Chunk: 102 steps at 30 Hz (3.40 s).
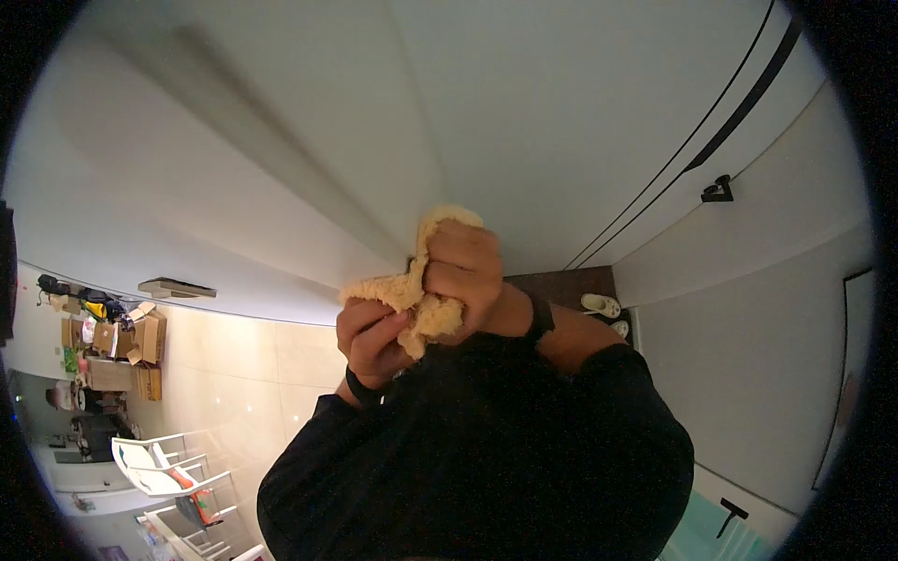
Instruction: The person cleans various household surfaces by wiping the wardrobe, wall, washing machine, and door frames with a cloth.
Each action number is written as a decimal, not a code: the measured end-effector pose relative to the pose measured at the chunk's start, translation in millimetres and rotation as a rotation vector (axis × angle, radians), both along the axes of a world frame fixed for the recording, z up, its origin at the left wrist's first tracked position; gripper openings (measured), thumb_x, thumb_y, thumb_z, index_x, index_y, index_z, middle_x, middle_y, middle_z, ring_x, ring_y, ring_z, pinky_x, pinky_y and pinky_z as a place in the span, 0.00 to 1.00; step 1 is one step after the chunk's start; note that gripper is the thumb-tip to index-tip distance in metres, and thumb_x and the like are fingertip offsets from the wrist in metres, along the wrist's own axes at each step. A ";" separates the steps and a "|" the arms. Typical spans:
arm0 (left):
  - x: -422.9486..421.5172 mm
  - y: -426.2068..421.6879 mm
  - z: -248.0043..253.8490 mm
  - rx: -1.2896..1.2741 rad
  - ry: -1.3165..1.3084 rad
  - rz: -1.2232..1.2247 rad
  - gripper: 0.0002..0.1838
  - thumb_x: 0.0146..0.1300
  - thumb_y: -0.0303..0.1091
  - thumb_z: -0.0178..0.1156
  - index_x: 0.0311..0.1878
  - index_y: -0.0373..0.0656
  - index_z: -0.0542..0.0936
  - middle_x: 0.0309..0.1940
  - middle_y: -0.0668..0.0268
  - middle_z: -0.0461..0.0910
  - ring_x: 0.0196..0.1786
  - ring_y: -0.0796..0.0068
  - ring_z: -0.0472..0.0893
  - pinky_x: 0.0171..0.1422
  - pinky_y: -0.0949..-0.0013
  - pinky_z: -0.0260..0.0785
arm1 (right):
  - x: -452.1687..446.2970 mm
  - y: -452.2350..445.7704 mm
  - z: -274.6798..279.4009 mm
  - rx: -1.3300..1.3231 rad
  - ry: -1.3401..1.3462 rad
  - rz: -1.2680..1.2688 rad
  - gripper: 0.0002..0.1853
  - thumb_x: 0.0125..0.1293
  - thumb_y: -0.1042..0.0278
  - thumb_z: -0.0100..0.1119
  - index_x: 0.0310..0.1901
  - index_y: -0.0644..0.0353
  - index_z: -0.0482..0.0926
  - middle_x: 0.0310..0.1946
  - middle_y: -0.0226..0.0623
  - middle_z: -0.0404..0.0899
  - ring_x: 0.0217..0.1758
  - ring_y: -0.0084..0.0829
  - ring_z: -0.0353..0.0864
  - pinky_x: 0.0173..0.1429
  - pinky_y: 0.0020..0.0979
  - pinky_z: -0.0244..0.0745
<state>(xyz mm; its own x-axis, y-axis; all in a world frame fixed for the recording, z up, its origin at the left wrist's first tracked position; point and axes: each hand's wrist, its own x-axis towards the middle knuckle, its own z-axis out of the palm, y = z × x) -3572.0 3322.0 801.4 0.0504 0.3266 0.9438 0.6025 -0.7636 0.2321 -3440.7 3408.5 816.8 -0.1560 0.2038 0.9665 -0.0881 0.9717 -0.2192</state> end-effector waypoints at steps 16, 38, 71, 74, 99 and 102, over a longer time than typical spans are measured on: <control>-35.2 9.2 -84.1 -0.091 0.040 -0.266 0.16 0.45 0.22 0.68 0.41 0.45 0.85 0.37 0.69 0.83 0.35 0.72 0.83 0.36 0.70 0.78 | -27.5 -43.4 -95.6 -0.271 0.082 -0.288 0.21 0.62 0.50 0.63 0.34 0.65 0.76 0.34 0.44 0.75 0.34 0.40 0.75 0.37 0.36 0.70; -45.6 -10.0 -13.4 -0.165 0.164 -0.205 0.20 0.48 0.24 0.70 0.48 0.47 0.82 0.44 0.64 0.78 0.35 0.69 0.81 0.36 0.70 0.76 | -4.8 -44.3 -30.9 -0.155 -0.131 -0.255 0.13 0.54 0.60 0.71 0.31 0.59 0.78 0.38 0.37 0.76 0.39 0.39 0.77 0.42 0.35 0.71; -204.8 -47.7 -31.0 -0.132 -0.174 -0.035 0.24 0.46 0.29 0.74 0.50 0.40 0.81 0.47 0.56 0.78 0.46 0.59 0.81 0.49 0.65 0.76 | -209.8 -90.7 -11.0 0.101 -0.126 -0.363 0.09 0.49 0.65 0.68 0.30 0.57 0.80 0.33 0.33 0.78 0.33 0.34 0.79 0.38 0.34 0.75; -175.7 -30.5 -24.7 -0.138 -0.134 -0.180 0.25 0.46 0.25 0.71 0.51 0.41 0.81 0.47 0.57 0.78 0.45 0.59 0.81 0.49 0.64 0.77 | -181.7 -91.2 -24.8 0.051 -0.064 -0.551 0.09 0.53 0.63 0.69 0.32 0.56 0.79 0.34 0.34 0.77 0.35 0.36 0.77 0.41 0.37 0.73; -372.0 -89.0 -78.0 -0.135 -0.200 0.321 0.21 0.55 0.33 0.70 0.51 0.38 0.76 0.49 0.54 0.74 0.51 0.57 0.77 0.57 0.59 0.72 | -371.0 -117.0 -52.0 -0.120 -0.338 0.022 0.21 0.45 0.67 0.68 0.45 0.52 0.79 0.46 0.30 0.76 0.46 0.36 0.79 0.47 0.36 0.78; -386.6 -87.8 -78.0 -0.119 -0.221 0.339 0.23 0.58 0.36 0.69 0.52 0.37 0.74 0.49 0.56 0.73 0.52 0.60 0.76 0.58 0.59 0.72 | -388.9 -118.9 -54.2 -0.070 -0.287 0.005 0.22 0.44 0.66 0.69 0.45 0.52 0.80 0.45 0.30 0.77 0.44 0.35 0.79 0.47 0.35 0.77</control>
